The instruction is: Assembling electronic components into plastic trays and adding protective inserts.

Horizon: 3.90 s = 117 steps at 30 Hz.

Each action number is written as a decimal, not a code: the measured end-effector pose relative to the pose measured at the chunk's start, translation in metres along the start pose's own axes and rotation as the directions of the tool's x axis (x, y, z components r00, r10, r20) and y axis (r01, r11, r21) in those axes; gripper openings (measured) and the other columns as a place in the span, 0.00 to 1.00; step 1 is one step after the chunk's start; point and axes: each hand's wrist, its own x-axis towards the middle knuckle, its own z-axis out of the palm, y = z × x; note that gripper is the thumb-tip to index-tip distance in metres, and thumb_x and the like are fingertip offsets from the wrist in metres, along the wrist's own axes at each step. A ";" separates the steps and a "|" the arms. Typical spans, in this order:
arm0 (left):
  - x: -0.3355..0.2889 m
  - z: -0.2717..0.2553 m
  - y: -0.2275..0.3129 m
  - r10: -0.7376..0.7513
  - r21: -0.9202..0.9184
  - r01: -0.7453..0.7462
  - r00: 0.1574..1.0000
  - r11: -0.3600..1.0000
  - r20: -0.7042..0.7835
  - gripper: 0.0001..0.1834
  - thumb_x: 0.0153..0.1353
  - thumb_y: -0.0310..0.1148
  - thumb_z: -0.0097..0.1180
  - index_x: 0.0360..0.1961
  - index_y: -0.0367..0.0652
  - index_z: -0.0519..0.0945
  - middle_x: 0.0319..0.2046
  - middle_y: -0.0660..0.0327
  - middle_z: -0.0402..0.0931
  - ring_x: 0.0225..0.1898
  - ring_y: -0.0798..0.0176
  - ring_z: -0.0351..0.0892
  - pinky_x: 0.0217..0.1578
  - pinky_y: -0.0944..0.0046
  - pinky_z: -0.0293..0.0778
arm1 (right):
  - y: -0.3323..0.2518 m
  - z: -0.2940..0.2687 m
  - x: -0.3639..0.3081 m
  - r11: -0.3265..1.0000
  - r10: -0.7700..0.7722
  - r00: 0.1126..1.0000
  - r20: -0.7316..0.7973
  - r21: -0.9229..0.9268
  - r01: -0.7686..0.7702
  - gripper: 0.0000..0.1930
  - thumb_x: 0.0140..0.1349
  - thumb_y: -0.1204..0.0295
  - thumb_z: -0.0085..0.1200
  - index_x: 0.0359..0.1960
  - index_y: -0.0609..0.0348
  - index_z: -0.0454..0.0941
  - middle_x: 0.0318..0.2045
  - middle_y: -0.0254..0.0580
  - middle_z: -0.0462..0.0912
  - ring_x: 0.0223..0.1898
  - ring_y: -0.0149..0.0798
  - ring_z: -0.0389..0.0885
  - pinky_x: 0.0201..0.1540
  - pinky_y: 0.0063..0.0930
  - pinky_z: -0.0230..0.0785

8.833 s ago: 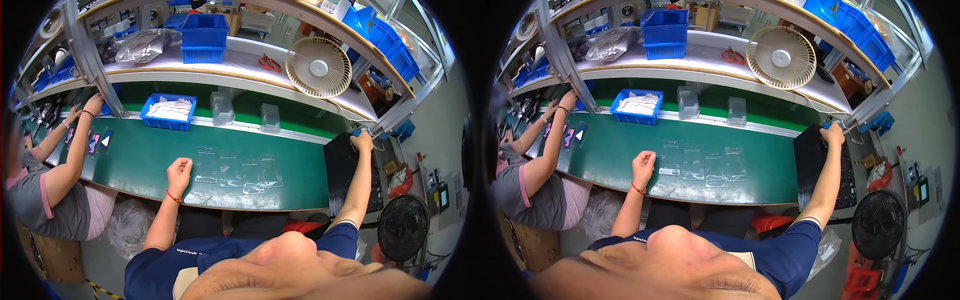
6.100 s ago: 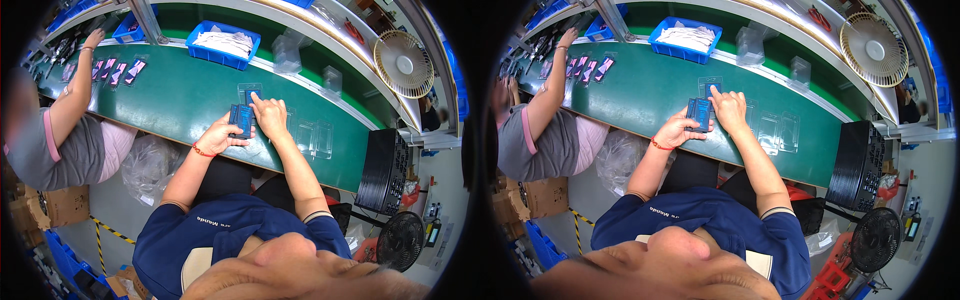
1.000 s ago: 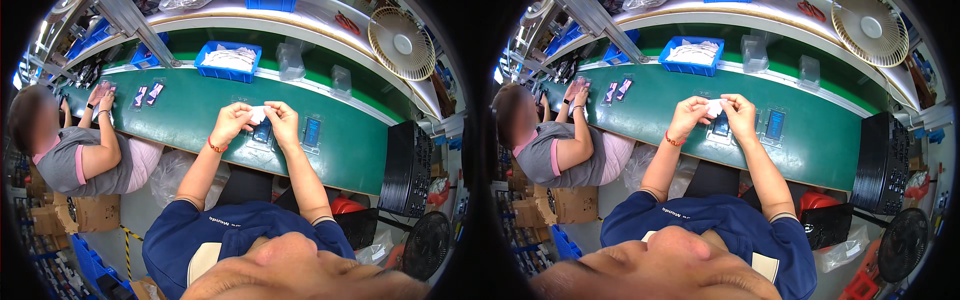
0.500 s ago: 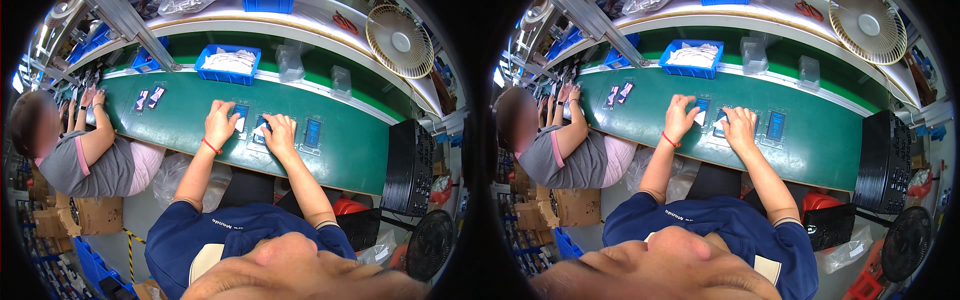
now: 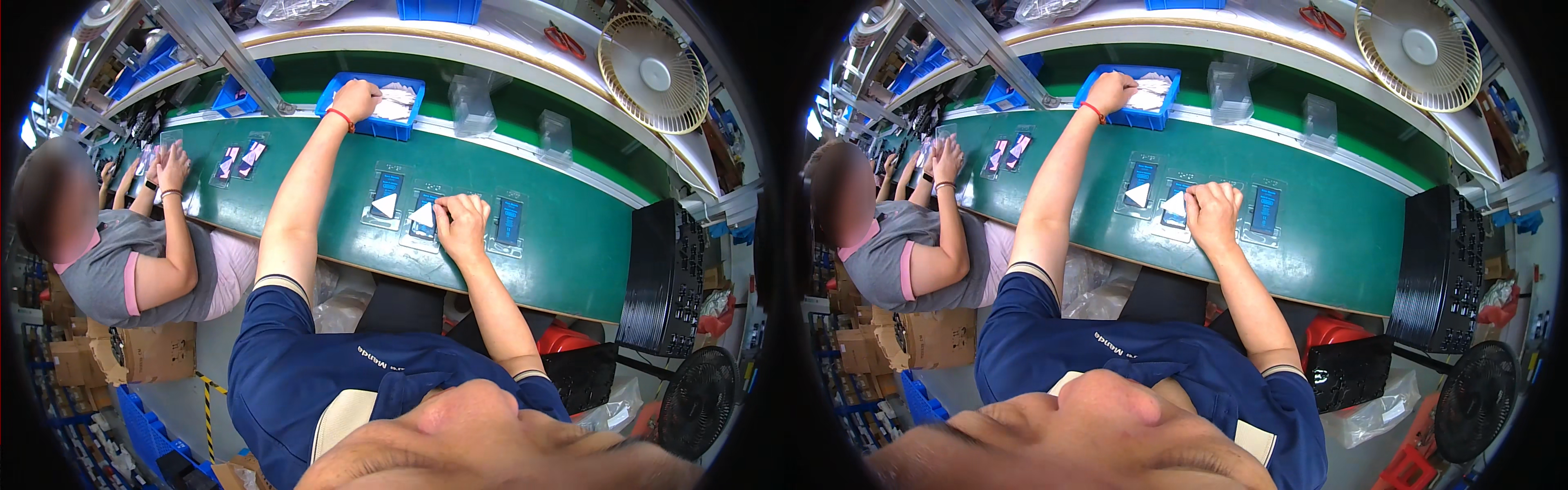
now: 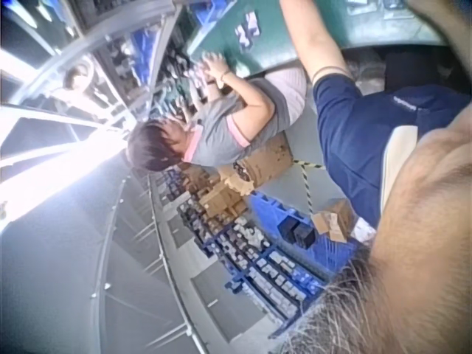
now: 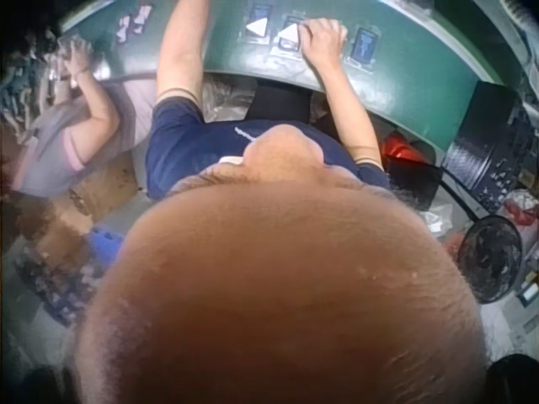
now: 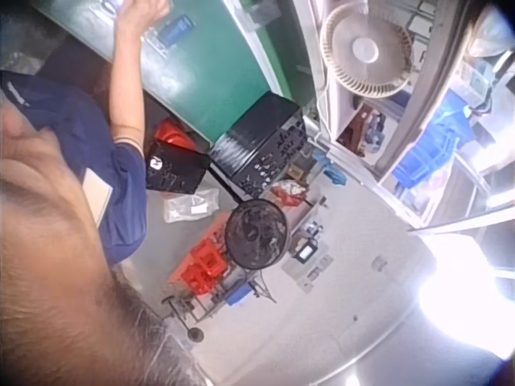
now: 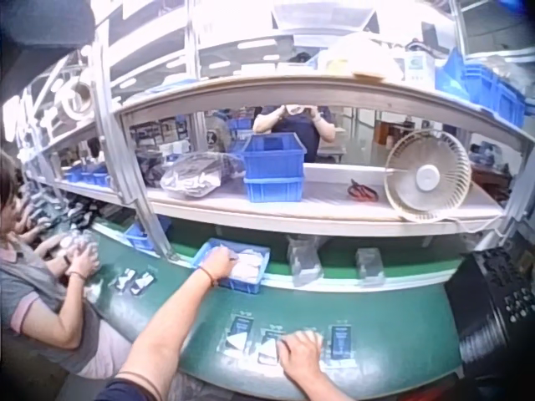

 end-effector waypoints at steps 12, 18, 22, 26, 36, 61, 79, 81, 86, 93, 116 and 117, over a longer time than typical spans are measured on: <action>-0.023 -0.016 -0.016 -0.318 -0.758 0.038 0.920 0.651 -0.227 0.09 0.61 0.30 0.58 0.38 0.35 0.83 0.28 0.62 0.81 0.30 0.69 0.81 0.28 0.73 0.75 | -0.003 -0.001 0.002 0.998 0.048 0.998 0.029 0.046 -0.049 0.02 0.52 0.72 0.61 0.26 0.54 0.81 0.25 0.34 0.79 0.35 0.40 0.74 0.48 0.36 0.57; -0.069 -0.030 0.051 -0.202 -0.948 0.193 0.969 0.252 0.144 0.06 0.62 0.25 0.54 0.36 0.34 0.80 0.28 0.57 0.81 0.27 0.68 0.81 0.22 0.72 0.74 | -0.004 -0.007 0.015 0.865 0.321 0.946 0.046 0.392 -0.313 0.06 0.55 0.72 0.61 0.34 0.57 0.81 0.27 0.33 0.81 0.30 0.31 0.76 0.41 0.29 0.65; -0.112 -0.017 0.115 0.158 -0.907 0.277 0.927 0.316 0.339 0.07 0.61 0.28 0.58 0.37 0.35 0.80 0.26 0.62 0.80 0.24 0.72 0.79 0.20 0.76 0.72 | -0.016 -0.015 0.030 0.530 0.439 0.896 0.071 0.784 -0.322 0.07 0.62 0.77 0.55 0.40 0.64 0.81 0.31 0.33 0.83 0.33 0.24 0.77 0.41 0.18 0.69; -0.108 -0.022 0.115 0.135 -0.825 0.089 0.971 0.558 0.195 0.08 0.58 0.31 0.62 0.37 0.38 0.83 0.27 0.65 0.81 0.26 0.73 0.79 0.27 0.73 0.73 | 0.007 -0.036 0.017 0.903 0.252 0.963 -0.099 0.381 -0.197 0.04 0.58 0.76 0.58 0.34 0.61 0.83 0.30 0.38 0.85 0.32 0.30 0.80 0.40 0.23 0.70; -0.011 -0.008 0.019 -0.075 -0.024 0.073 0.995 0.997 -0.062 0.17 0.49 0.40 0.66 0.39 0.44 0.86 0.39 0.49 0.82 0.41 0.48 0.81 0.46 0.55 0.76 | 0.010 -0.027 0.011 0.993 0.066 0.997 0.037 -0.100 -0.062 0.19 0.51 0.64 0.63 0.44 0.57 0.79 0.39 0.42 0.79 0.45 0.45 0.73 0.51 0.40 0.58; -0.177 0.040 0.208 0.062 -0.730 -0.153 0.987 0.666 -0.150 0.04 0.49 0.27 0.63 0.26 0.41 0.79 0.22 0.60 0.77 0.30 0.56 0.74 0.33 0.58 0.70 | 0.079 -0.103 -0.005 0.904 0.421 0.907 -0.019 0.089 -0.418 0.04 0.51 0.71 0.64 0.26 0.56 0.85 0.19 0.39 0.81 0.24 0.36 0.77 0.31 0.31 0.70; -0.220 0.031 0.149 -0.078 -0.026 0.076 0.994 0.997 -0.071 0.39 0.50 0.64 0.58 0.59 0.53 0.73 0.64 0.40 0.56 0.68 0.36 0.48 0.60 0.27 0.44 | 0.036 -0.072 -0.019 0.947 -0.083 0.822 0.563 -0.212 0.241 0.43 0.50 0.37 0.54 0.67 0.38 0.60 0.68 0.57 0.52 0.69 0.67 0.44 0.66 0.65 0.40; -0.218 0.031 0.111 -0.088 -0.044 0.084 0.991 0.995 -0.104 0.37 0.49 0.62 0.60 0.57 0.54 0.74 0.64 0.43 0.57 0.68 0.38 0.49 0.61 0.28 0.43 | 0.020 -0.038 -0.012 0.949 -0.100 0.830 0.549 -0.197 0.244 0.41 0.54 0.40 0.54 0.68 0.41 0.59 0.68 0.58 0.52 0.69 0.66 0.44 0.66 0.64 0.39; -0.233 -0.005 -0.020 -0.115 0.015 0.123 0.960 0.992 -0.253 0.30 0.48 0.51 0.65 0.52 0.52 0.77 0.59 0.44 0.65 0.62 0.43 0.61 0.58 0.45 0.56 | -0.059 0.076 0.014 0.941 -0.272 0.863 0.426 -0.071 0.331 0.35 0.56 0.47 0.53 0.63 0.50 0.66 0.63 0.60 0.61 0.65 0.68 0.53 0.62 0.66 0.45; -0.240 -0.027 -0.166 -0.122 0.057 0.140 0.962 0.989 -0.244 0.28 0.53 0.46 0.64 0.54 0.49 0.77 0.59 0.41 0.66 0.59 0.41 0.65 0.60 0.49 0.60 | -0.114 0.147 0.048 0.928 -0.298 0.867 0.399 0.332 0.166 0.46 0.53 0.52 0.61 0.70 0.47 0.49 0.67 0.68 0.48 0.69 0.67 0.45 0.69 0.55 0.40; -0.131 0.042 0.161 0.707 -0.409 -0.689 0.694 0.599 -0.133 0.25 0.50 0.36 0.66 0.50 0.43 0.77 0.58 0.46 0.66 0.59 0.41 0.65 0.59 0.49 0.64 | 0.129 -0.420 -0.046 0.435 0.639 0.750 -0.173 -0.723 -0.537 0.25 0.48 0.72 0.64 0.51 0.59 0.73 0.43 0.51 0.80 0.50 0.50 0.76 0.55 0.40 0.68; -0.131 0.049 0.165 0.697 -0.445 -0.662 0.709 0.603 -0.111 0.25 0.50 0.36 0.66 0.50 0.43 0.77 0.58 0.46 0.66 0.59 0.42 0.65 0.59 0.50 0.64 | 0.123 -0.421 -0.040 0.417 0.688 0.703 -0.182 -0.693 -0.588 0.24 0.48 0.73 0.64 0.49 0.60 0.73 0.43 0.51 0.80 0.50 0.51 0.76 0.54 0.41 0.68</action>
